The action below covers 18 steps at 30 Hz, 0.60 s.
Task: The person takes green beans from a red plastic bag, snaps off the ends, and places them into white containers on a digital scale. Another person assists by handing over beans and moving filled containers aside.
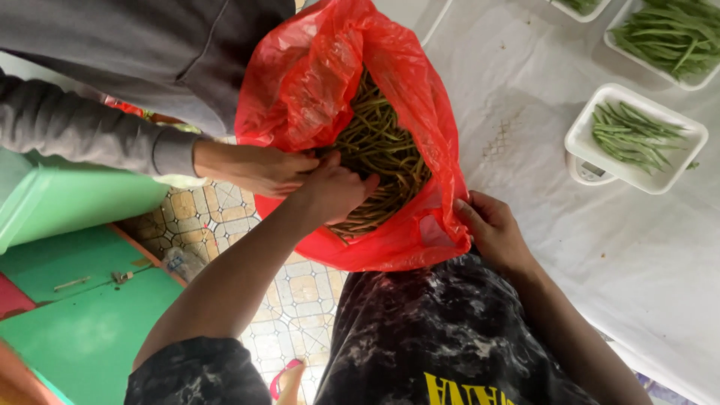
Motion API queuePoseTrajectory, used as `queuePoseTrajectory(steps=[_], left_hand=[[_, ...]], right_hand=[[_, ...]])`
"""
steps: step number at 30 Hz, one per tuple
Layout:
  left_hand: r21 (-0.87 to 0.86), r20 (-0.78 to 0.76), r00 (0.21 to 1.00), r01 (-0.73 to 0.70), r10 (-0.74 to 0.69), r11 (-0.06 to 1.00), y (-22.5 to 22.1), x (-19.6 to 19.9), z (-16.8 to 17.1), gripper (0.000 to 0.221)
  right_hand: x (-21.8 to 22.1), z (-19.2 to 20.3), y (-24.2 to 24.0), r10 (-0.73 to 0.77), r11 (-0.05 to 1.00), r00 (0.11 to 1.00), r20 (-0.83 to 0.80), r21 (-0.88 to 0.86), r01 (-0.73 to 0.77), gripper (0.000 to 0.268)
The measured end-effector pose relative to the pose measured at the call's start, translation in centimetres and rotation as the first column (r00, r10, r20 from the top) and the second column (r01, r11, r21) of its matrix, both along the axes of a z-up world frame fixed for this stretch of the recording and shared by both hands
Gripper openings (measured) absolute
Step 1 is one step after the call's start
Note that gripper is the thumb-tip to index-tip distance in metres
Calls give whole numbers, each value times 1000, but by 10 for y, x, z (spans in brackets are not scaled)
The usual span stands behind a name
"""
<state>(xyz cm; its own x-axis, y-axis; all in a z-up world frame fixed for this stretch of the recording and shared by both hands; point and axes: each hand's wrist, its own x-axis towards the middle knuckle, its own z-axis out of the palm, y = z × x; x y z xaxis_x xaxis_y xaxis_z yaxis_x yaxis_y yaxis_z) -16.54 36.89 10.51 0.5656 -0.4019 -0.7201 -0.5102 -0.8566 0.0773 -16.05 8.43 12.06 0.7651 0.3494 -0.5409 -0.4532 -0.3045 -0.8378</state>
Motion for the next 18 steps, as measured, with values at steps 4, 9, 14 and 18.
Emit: queuePoseTrajectory(steps=[4,9,14,18], left_hand=[[-5,21,998,-56,56,998,-15,7,31,44],[-23,21,996,-91,92,996,-28,11,44,20],[-110,265,963,-16,45,994,-10,-1,18,43],[-230,658,752,164,29,959,6,-16,36,23]], right_hand=[[-4,-2,-2,7,1000,998,54,22,-8,31],[-7,-20,-10,-12,998,997,71,55,8,32],[-33,-82,-87,-77,997,995,57,-7,77,49],[-90,-99,-190,136,828,952,-273,-497,-260,51]])
